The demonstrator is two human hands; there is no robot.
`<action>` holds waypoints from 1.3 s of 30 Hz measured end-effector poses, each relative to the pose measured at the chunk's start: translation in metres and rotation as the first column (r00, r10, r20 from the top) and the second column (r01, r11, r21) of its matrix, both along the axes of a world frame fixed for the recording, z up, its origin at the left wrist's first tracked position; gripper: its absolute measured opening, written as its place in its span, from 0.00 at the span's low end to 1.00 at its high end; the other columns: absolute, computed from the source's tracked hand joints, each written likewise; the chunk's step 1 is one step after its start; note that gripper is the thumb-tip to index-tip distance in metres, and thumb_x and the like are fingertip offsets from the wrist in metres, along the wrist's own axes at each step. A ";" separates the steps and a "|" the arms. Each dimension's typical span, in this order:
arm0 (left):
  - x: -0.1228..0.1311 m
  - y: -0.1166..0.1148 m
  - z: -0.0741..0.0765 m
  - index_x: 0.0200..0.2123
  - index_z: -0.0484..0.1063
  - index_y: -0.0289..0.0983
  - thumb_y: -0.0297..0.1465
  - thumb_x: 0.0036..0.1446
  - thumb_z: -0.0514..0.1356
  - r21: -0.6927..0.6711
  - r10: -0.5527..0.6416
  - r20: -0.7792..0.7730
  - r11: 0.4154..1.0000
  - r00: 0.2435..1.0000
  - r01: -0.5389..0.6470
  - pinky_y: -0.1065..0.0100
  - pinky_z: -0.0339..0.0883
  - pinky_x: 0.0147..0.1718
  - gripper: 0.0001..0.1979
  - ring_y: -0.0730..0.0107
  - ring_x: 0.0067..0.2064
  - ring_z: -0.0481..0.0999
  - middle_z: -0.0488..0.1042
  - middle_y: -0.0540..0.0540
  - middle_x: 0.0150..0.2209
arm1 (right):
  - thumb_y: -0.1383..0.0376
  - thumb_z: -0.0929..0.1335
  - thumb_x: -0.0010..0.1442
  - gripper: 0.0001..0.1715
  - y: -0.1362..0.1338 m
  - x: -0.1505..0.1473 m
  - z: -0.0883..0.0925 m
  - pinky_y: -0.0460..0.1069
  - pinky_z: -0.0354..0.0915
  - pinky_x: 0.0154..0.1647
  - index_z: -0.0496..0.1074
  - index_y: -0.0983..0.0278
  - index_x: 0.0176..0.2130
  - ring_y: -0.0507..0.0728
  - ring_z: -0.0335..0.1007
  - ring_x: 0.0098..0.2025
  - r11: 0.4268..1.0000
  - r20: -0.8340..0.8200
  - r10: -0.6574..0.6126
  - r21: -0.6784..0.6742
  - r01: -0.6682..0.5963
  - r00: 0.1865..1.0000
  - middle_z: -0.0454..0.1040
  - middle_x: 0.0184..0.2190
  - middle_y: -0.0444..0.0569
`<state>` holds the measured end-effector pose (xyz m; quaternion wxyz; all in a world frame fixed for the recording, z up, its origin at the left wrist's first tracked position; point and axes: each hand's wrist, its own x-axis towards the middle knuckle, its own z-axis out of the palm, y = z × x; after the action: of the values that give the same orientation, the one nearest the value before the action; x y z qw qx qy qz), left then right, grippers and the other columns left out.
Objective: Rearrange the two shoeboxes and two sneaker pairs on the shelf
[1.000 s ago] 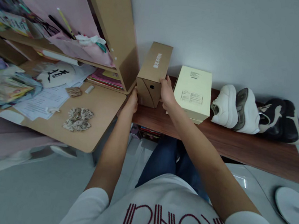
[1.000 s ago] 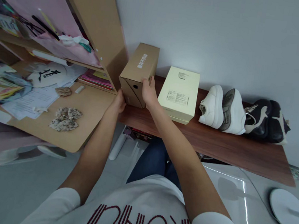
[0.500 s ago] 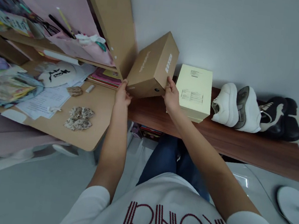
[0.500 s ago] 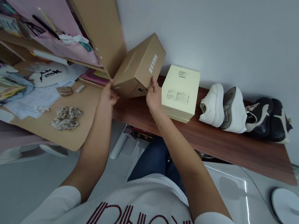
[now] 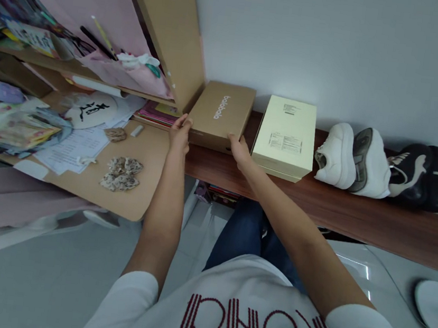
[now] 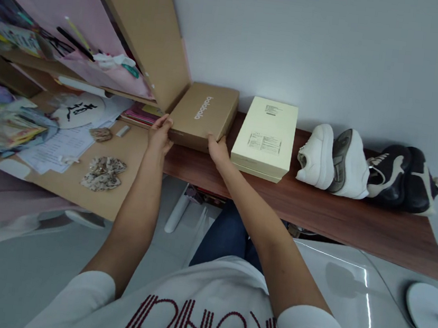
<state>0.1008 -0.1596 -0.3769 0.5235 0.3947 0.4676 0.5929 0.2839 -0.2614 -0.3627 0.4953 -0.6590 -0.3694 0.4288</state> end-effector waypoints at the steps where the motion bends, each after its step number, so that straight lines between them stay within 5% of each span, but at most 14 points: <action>1: 0.000 0.001 -0.003 0.52 0.74 0.42 0.39 0.55 0.68 0.006 0.012 -0.012 1.000 1.000 -0.012 0.62 0.68 0.59 0.22 0.66 0.61 0.73 0.77 0.44 0.56 | 0.39 0.62 0.61 0.46 0.001 -0.001 -0.003 0.64 0.56 0.70 0.59 0.64 0.66 0.66 0.62 0.68 1.000 0.002 -0.001 -0.008 0.002 1.000 0.68 0.64 0.60; 10: 0.005 -0.004 -0.002 0.50 0.74 0.40 0.37 0.56 0.68 0.013 0.062 -0.027 0.998 0.998 -0.062 0.61 0.66 0.60 0.19 0.64 0.62 0.72 0.76 0.42 0.57 | 0.45 0.60 0.64 0.46 0.001 -0.002 -0.002 0.62 0.52 0.72 0.51 0.68 0.70 0.64 0.56 0.71 0.998 -0.011 -0.021 -0.052 0.020 1.000 0.63 0.68 0.59; 14: 0.010 -0.013 0.011 0.51 0.73 0.40 0.40 0.57 0.68 0.068 0.099 -0.110 0.993 0.989 -0.092 0.61 0.62 0.63 0.20 0.62 0.67 0.66 0.73 0.41 0.61 | 0.46 0.60 0.65 0.52 -0.005 -0.008 0.014 0.62 0.44 0.75 0.44 0.76 0.72 0.66 0.46 0.75 0.997 0.094 -0.050 -0.060 0.056 0.994 0.52 0.72 0.64; 18: 0.027 -0.029 0.034 0.55 0.71 0.41 0.41 0.58 0.67 0.253 0.205 -0.177 0.955 0.963 -0.156 0.61 0.54 0.68 0.23 0.60 0.71 0.58 0.68 0.43 0.65 | 0.39 0.60 0.63 0.53 -0.019 0.002 0.039 0.64 0.38 0.76 0.45 0.66 0.73 0.64 0.35 0.77 0.991 0.161 0.002 0.134 -0.024 0.987 0.46 0.75 0.56; 24: 0.102 -0.071 0.060 0.54 0.73 0.44 0.42 0.60 0.66 0.264 -0.104 -0.127 0.955 0.986 0.134 0.54 0.55 0.68 0.20 0.52 0.71 0.59 0.71 0.45 0.61 | 0.34 0.61 0.61 0.53 -0.039 0.072 0.063 0.67 0.37 0.75 0.51 0.61 0.72 0.68 0.33 0.77 0.955 0.260 -0.051 0.296 -0.029 0.964 0.52 0.73 0.54; 30: 0.155 -0.098 0.045 0.51 0.75 0.42 0.44 0.59 0.66 0.151 -0.345 -0.084 0.923 0.935 0.354 0.55 0.54 0.68 0.20 0.51 0.69 0.63 0.73 0.42 0.60 | 0.37 0.62 0.62 0.50 -0.064 0.135 0.053 0.68 0.40 0.75 0.54 0.61 0.71 0.68 0.38 0.76 0.960 0.306 -0.230 0.227 0.164 0.924 0.52 0.73 0.54; 39: 0.165 -0.106 -0.003 0.52 0.75 0.42 0.52 0.60 0.60 -0.010 -0.321 -0.096 0.947 0.942 0.322 0.57 0.50 0.70 0.25 0.53 0.70 0.61 0.70 0.42 0.64 | 0.44 0.63 0.63 0.43 -0.088 0.172 0.028 0.68 0.43 0.74 0.60 0.66 0.67 0.69 0.46 0.74 0.943 0.414 -0.303 0.259 0.208 0.858 0.59 0.70 0.61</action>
<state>0.2658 -0.2652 -0.3796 0.5888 0.4955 0.4199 0.4811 0.4555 -0.3489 -0.3351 0.5148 -0.7287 -0.4243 0.1550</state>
